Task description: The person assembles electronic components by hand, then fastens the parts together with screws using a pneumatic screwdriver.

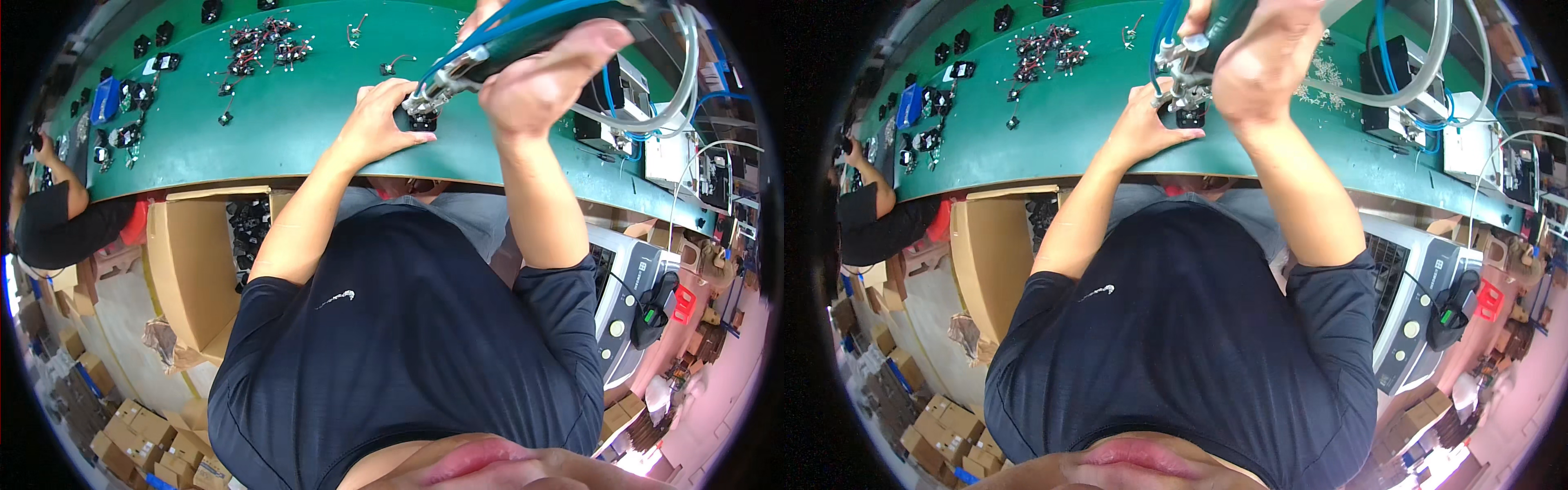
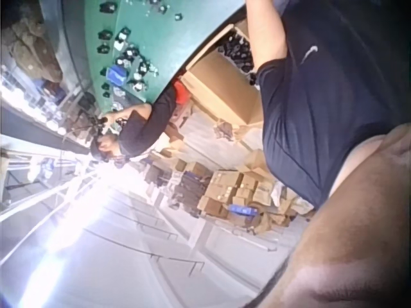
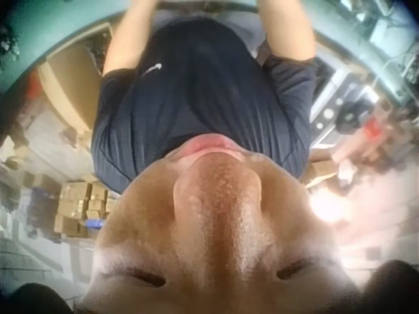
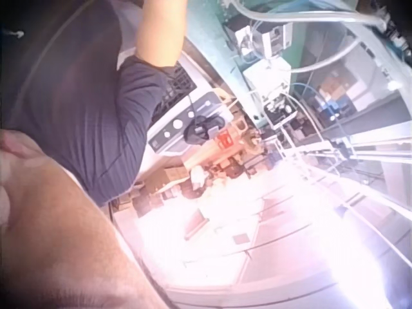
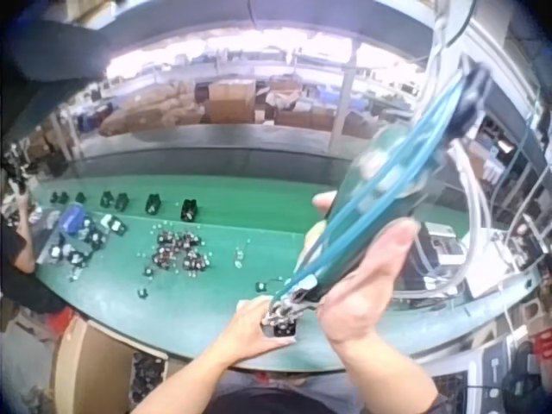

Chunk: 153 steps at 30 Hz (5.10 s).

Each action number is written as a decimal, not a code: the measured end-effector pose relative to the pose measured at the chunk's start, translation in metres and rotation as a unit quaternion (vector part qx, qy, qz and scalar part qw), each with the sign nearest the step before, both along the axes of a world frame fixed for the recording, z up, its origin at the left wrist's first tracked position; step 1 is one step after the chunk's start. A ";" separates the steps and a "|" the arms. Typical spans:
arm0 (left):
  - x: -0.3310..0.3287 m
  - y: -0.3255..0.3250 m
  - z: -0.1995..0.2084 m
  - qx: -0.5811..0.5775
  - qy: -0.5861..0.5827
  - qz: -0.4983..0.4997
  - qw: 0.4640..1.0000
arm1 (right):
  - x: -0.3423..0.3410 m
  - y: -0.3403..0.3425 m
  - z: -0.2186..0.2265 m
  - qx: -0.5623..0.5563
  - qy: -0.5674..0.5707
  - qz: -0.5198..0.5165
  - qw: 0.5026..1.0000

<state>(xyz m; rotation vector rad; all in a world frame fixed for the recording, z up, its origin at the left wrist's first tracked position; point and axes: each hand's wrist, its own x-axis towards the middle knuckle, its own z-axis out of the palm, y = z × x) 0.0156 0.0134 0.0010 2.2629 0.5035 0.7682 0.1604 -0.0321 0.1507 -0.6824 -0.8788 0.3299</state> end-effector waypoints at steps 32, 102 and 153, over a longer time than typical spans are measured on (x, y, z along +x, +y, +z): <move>-0.001 -0.002 0.007 -0.022 0.003 -0.002 1.000 | 0.016 0.012 -0.089 0.075 0.168 0.146 0.972; -0.470 -0.139 -0.383 -0.302 0.141 0.778 0.533 | -0.355 0.080 -0.359 -0.606 -0.655 0.442 0.091; -0.401 -0.185 -0.375 -0.677 0.056 0.490 0.546 | -0.355 0.053 -0.516 -0.721 -0.461 0.442 0.268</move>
